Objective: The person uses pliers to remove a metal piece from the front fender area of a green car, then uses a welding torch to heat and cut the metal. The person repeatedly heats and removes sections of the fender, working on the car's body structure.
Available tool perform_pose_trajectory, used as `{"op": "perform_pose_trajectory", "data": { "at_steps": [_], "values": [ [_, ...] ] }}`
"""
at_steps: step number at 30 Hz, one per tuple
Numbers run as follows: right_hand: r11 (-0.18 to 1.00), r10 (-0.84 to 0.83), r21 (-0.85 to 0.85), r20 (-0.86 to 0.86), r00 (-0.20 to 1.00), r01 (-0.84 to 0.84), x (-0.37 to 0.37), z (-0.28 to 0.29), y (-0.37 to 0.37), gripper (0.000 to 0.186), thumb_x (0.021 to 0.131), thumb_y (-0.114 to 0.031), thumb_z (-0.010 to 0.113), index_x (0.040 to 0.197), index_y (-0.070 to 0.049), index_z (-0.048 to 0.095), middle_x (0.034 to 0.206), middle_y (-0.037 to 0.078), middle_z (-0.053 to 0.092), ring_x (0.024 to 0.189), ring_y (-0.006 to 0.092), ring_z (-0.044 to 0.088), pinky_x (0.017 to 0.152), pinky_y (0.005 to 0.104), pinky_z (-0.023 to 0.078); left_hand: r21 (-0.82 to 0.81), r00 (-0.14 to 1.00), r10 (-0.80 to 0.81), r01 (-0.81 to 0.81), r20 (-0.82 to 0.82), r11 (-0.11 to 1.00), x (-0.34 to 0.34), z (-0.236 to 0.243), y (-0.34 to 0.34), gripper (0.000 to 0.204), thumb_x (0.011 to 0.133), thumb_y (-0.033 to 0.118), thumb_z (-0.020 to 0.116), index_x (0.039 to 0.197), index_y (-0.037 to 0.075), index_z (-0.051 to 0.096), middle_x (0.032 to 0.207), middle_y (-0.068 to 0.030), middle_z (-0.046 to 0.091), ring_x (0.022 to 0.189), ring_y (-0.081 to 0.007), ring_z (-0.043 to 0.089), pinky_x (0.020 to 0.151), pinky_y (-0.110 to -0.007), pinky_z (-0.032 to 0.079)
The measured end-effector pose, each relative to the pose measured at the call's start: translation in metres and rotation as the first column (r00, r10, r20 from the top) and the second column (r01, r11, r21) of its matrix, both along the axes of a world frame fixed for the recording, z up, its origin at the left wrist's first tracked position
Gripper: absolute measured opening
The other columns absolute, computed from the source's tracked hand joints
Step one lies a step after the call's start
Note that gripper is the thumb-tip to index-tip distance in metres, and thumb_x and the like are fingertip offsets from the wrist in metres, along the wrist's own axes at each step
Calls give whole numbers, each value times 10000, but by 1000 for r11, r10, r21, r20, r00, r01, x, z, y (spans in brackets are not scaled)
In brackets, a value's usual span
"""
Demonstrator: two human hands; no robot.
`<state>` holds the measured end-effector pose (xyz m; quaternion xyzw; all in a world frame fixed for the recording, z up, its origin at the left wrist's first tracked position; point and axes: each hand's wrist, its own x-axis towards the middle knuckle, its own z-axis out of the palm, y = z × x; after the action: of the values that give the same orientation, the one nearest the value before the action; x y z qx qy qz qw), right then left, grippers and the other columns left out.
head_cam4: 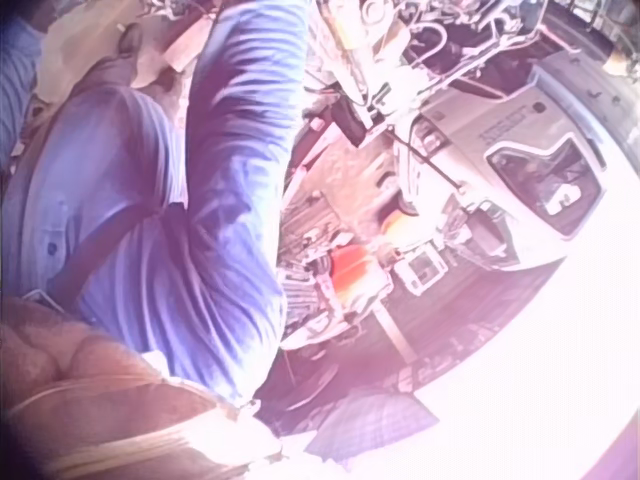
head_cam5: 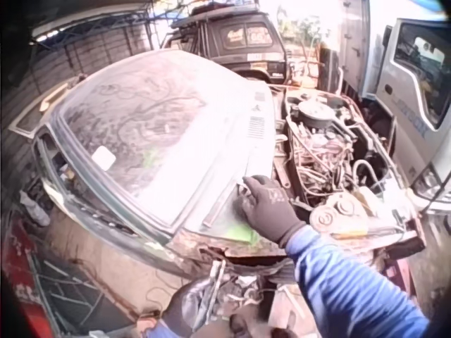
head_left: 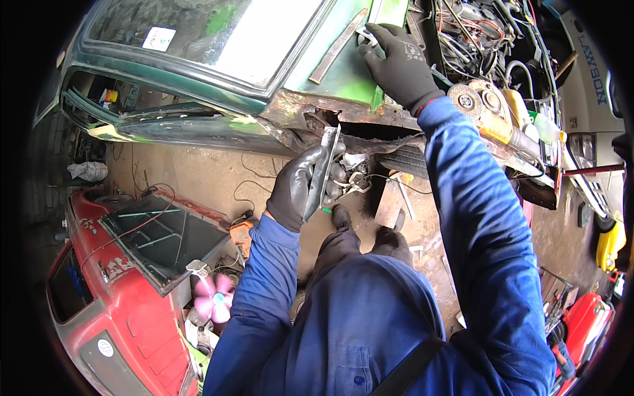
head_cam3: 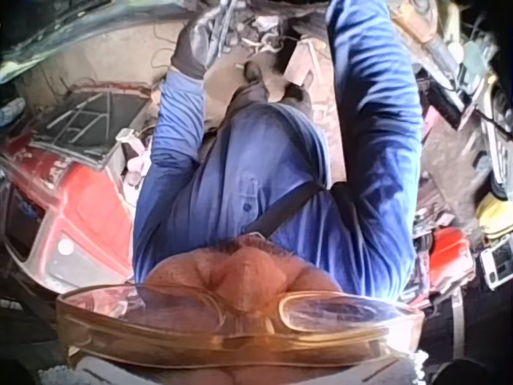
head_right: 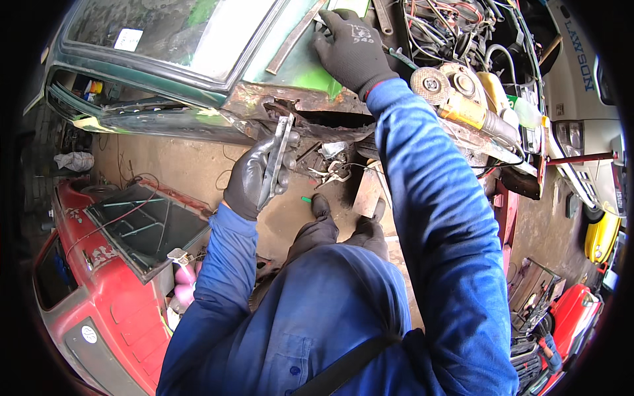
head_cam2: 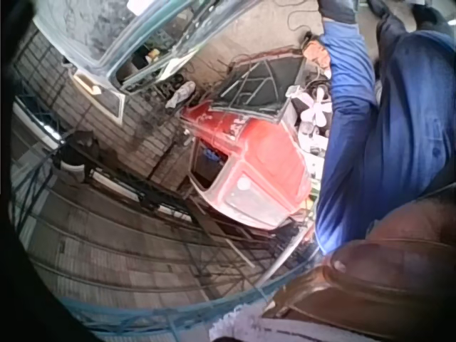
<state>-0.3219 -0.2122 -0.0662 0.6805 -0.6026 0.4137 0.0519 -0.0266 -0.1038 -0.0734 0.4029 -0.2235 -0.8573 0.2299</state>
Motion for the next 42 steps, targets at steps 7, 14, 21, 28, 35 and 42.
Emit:
{"op": "perform_pose_trajectory", "data": {
  "at_steps": [7,14,21,28,35,42],
  "values": [
    [867,456,202,50,888,-456,44,20,138,613,867,-6,698,1475,-58,656,1276,202,712,1104,412,690,962,504,570,-158,981,-173,185,87,970,11,-12,11,494,1136,390,568,1450,24,676,969,-152,799,668,-198,748,549,-289,591],
    [648,590,636,-71,804,-419,63,-33,198,518,892,-191,760,1405,-161,696,1344,92,684,1200,298,676,969,457,552,-280,901,-358,419,244,864,35,-39,22,436,1118,406,590,1270,19,721,1022,-198,808,678,-229,750,624,-346,621],
    [863,328,251,380,865,-438,88,-113,197,358,945,-123,772,1300,-125,726,1251,123,742,1104,358,736,898,467,609,64,916,-306,300,260,952,49,-25,-14,837,1132,713,419,1581,20,555,1194,-173,737,850,-204,772,718,-363,641],
    [925,-25,324,576,817,-200,117,-146,163,184,1033,-155,737,1184,-51,746,1103,197,760,1017,413,741,867,472,591,-474,842,53,249,537,844,46,-31,-11,655,1111,376,690,1618,-3,522,1302,-155,726,988,-172,756,861,-316,617],
    [969,-51,234,505,862,-80,137,-155,116,153,1001,-140,748,1122,-47,757,1073,180,766,994,407,742,859,470,590,-772,682,433,319,590,549,0,-52,-20,683,994,119,844,1600,-12,558,1280,-109,732,1115,-144,688,901,-314,596],
    [961,-46,267,424,905,-76,141,-162,99,172,980,-150,764,1138,-83,777,1105,154,771,1000,390,755,844,464,608,-840,674,534,258,511,478,-14,-59,-43,264,998,216,833,1137,3,762,974,-138,822,838,-197,768,778,-356,578]
  ]
}}
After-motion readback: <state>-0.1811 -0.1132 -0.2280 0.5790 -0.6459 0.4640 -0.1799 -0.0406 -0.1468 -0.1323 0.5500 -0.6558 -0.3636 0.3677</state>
